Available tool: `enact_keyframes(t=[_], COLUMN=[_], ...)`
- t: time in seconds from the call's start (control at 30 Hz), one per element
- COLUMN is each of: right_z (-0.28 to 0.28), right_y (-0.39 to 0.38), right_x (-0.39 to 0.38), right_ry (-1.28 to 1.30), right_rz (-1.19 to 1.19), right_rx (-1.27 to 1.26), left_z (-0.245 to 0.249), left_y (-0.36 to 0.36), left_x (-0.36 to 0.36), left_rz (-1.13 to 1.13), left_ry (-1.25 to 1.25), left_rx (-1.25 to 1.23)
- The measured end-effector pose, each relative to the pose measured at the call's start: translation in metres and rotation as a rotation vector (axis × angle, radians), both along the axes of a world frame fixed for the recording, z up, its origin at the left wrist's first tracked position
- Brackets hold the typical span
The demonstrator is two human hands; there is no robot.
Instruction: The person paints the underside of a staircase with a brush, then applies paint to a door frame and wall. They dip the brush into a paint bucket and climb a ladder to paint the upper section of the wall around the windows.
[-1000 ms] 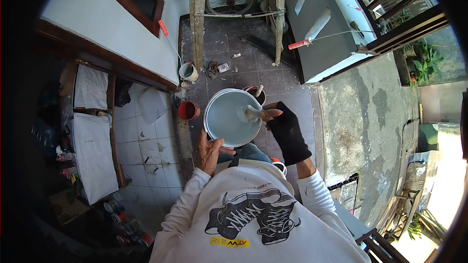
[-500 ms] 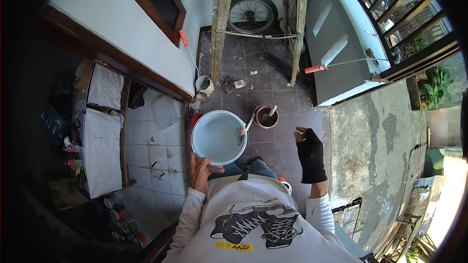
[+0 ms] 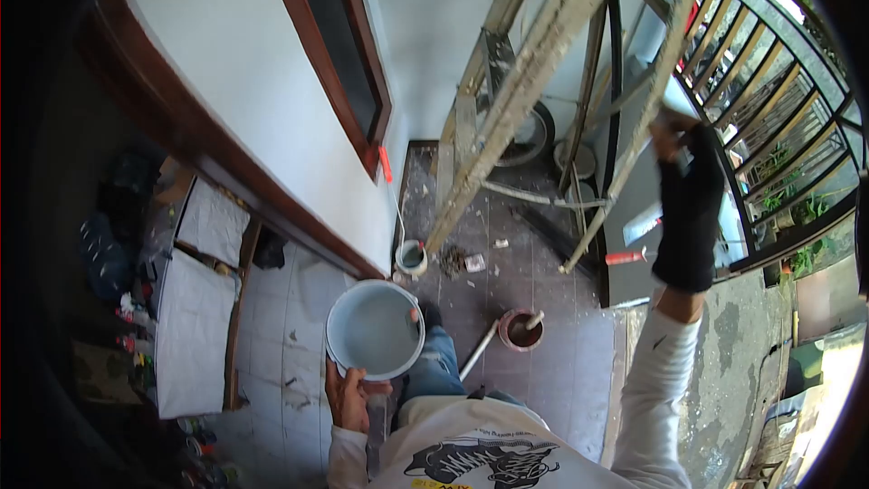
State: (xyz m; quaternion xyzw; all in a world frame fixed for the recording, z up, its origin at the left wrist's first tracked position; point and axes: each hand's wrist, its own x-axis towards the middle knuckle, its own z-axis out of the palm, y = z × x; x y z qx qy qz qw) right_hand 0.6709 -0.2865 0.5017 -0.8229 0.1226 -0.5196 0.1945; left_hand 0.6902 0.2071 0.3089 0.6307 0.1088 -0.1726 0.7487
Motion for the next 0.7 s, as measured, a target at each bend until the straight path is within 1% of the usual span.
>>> enact_keyframes(t=[0.03, 0.1, 0.17, 0.2, 0.3, 0.33, 0.37, 0.4, 0.43, 0.5, 0.53, 0.57, 0.63, 0.67, 0.7], right_z=[0.022, 0.088, 0.137, 0.148, 0.156, 0.156, 0.146, 0.137, 0.132, 0.141, 0.139, 0.134, 0.13, 0.136, 0.138], right_y=[-0.019, -0.025, -0.051, -0.058, -0.075, -0.08, -0.087, -0.085, -0.095, -0.086, -0.081, -0.084, -0.097, -0.071, -0.066], right_x=[0.032, 0.098, 0.151, 0.178, 0.235, 0.251, 0.267, 0.275, 0.283, 0.292, 0.288, 0.287, 0.285, 0.28, 0.28], right_ry=[-0.133, -0.317, -0.345, -0.364, -0.357, -0.368, -0.399, -0.406, -0.407, -0.538, -0.442, -0.445, -0.366, -0.366, -0.371], right_rz=[-0.074, -0.387, -0.496, -0.51, -0.547, -0.558, -0.562, -0.516, -0.516, -0.611, -0.599, -0.607, -0.587, -0.5, -0.497], right_rx=[-0.137, -0.352, -0.585, -0.58, -0.364, -0.273, -0.155, -0.103, -0.111, -0.153, 0.077, 0.075, -0.011, 0.102, 0.136], left_z=[0.001, 0.005, 0.007, 0.017, 0.023, 0.028, 0.033, 0.038, 0.04, 0.044, 0.047, 0.051, 0.062, 0.066, 0.069], left_y=[0.001, -0.002, 0.001, -0.004, 0.002, -0.002, -0.003, -0.004, -0.005, -0.007, -0.007, -0.009, -0.016, -0.017, -0.019], left_x=[0.021, 0.05, 0.091, 0.105, 0.146, 0.156, 0.167, 0.175, 0.181, 0.193, 0.2, 0.205, 0.212, 0.215, 0.22], left_rz=[-0.002, 0.023, -0.049, -0.023, -0.094, -0.073, -0.083, -0.094, -0.101, -0.109, -0.12, -0.128, -0.149, -0.157, -0.17], left_ry=[0.025, 0.04, 0.06, 0.048, 0.047, 0.039, 0.029, 0.006, -0.01, 0.001, 0.004, 0.002, -0.028, -0.04, -0.049], left_rx=[-0.015, -0.045, -0.062, -0.04, -0.064, -0.072, -0.077, -0.07, -0.063, -0.091, -0.109, -0.109, -0.117, -0.129, -0.15])
